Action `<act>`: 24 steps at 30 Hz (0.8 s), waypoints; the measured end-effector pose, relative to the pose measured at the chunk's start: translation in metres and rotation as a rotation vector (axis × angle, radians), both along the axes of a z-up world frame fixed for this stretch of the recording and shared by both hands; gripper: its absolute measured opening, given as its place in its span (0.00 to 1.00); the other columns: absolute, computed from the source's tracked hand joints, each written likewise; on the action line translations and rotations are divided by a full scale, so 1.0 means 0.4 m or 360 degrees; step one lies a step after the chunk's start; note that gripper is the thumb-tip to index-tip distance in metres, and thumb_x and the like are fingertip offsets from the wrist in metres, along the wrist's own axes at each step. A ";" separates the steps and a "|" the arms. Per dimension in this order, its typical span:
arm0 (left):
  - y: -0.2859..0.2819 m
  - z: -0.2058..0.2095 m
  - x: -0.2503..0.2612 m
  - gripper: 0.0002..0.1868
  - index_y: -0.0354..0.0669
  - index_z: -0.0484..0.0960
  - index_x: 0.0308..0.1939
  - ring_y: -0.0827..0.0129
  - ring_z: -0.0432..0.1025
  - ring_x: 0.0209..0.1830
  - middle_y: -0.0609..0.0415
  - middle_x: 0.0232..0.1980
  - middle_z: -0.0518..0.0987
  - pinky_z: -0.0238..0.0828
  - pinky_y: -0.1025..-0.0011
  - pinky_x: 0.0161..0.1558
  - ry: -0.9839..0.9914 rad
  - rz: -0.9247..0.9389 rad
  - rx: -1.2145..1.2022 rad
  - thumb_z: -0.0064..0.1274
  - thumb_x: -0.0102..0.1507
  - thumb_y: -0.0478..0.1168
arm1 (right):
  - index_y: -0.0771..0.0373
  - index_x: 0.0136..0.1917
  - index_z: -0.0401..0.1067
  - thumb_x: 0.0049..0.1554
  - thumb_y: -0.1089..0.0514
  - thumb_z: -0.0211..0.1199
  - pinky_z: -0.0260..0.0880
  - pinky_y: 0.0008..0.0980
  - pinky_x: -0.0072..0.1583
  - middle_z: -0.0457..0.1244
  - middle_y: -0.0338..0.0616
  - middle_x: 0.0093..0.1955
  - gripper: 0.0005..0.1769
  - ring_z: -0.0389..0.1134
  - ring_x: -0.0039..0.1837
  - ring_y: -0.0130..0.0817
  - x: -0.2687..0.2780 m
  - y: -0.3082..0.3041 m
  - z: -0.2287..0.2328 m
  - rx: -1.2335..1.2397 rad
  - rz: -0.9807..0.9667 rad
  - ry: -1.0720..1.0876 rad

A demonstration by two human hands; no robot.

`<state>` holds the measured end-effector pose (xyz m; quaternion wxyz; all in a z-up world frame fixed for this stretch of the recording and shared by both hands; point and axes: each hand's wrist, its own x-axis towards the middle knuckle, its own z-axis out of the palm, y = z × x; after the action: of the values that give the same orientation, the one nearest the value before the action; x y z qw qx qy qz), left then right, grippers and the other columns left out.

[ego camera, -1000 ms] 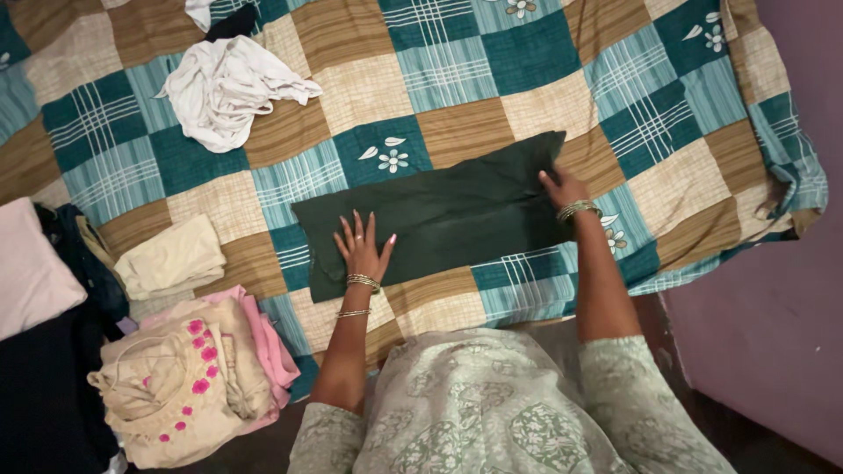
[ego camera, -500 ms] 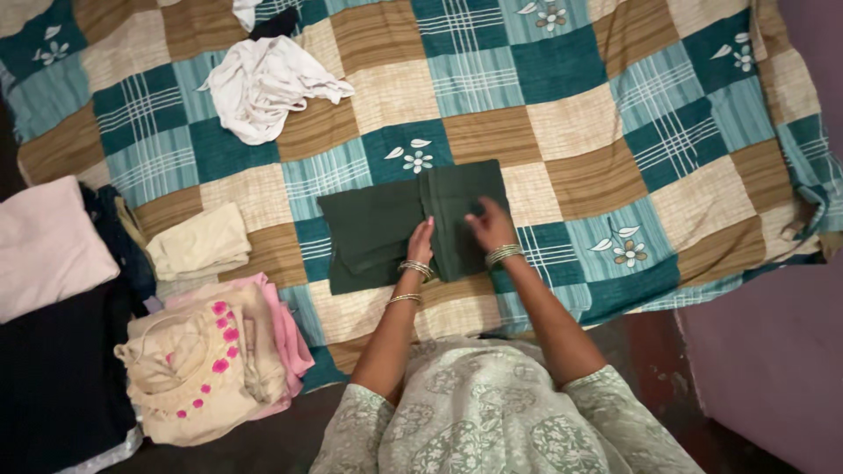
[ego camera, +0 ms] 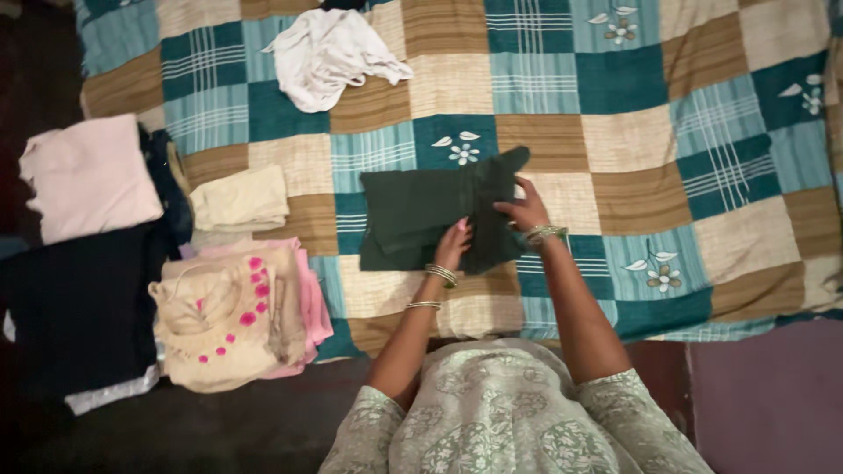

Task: The person folds various pieces of clothing by hand, including a white top, a grey top, a pair of black leggings, a green top, and a white t-shirt, placing each folded item onto a stack on the bed.

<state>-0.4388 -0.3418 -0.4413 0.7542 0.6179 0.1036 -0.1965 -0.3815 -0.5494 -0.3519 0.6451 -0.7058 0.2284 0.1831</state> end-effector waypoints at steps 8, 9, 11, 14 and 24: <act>0.483 0.027 0.037 0.35 0.35 0.80 0.49 0.64 0.73 0.40 0.49 0.42 0.79 0.69 0.64 0.43 0.0052 0.0852 -0.0193 0.43 0.69 0.67 | 0.48 0.79 0.42 0.50 0.63 0.69 0.79 0.36 0.40 0.68 0.47 0.40 0.53 0.73 0.38 0.35 -0.007 0.474 0.010 0.0630 0.0505 -0.0272; 0.518 0.028 0.046 0.35 0.34 0.81 0.45 0.64 0.71 0.35 0.51 0.37 0.78 0.66 0.63 0.39 0.0044 0.0957 0.0049 0.47 0.68 0.67 | 0.52 0.80 0.46 0.51 0.68 0.66 0.78 0.36 0.45 0.69 0.49 0.43 0.50 0.73 0.44 0.37 -0.012 0.494 -0.030 0.0732 0.0503 -0.0538; 0.563 0.026 0.049 0.35 0.33 0.83 0.35 0.66 0.67 0.26 0.55 0.27 0.75 0.60 0.63 0.31 0.0075 0.0862 0.0770 0.54 0.68 0.67 | 0.58 0.77 0.56 0.51 0.68 0.70 0.77 0.39 0.53 0.68 0.52 0.51 0.44 0.73 0.53 0.40 -0.014 0.494 -0.114 0.0311 0.0394 -0.0796; 0.580 0.030 0.028 0.38 0.34 0.86 0.33 0.67 0.70 0.26 0.54 0.26 0.78 0.64 0.64 0.33 0.0119 0.0585 0.1182 0.56 0.61 0.71 | 0.64 0.68 0.63 0.43 0.67 0.80 0.71 0.45 0.61 0.65 0.57 0.59 0.43 0.68 0.60 0.49 -0.028 0.388 -0.180 -0.0600 -0.0004 -0.1106; 0.486 0.073 0.024 0.30 0.30 0.83 0.53 0.60 0.81 0.46 0.45 0.50 0.85 0.78 0.63 0.49 0.0560 0.0587 -0.0139 0.73 0.50 0.41 | 0.61 0.67 0.71 0.52 0.43 0.74 0.68 0.42 0.51 0.68 0.45 0.50 0.35 0.67 0.48 0.41 -0.005 0.293 -0.115 0.0625 -0.0039 0.0475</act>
<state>-0.4293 -0.1473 -0.4120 0.7736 0.5117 0.3357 -0.1643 -0.3836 -0.4320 -0.3981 0.7311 -0.5293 0.2899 0.3183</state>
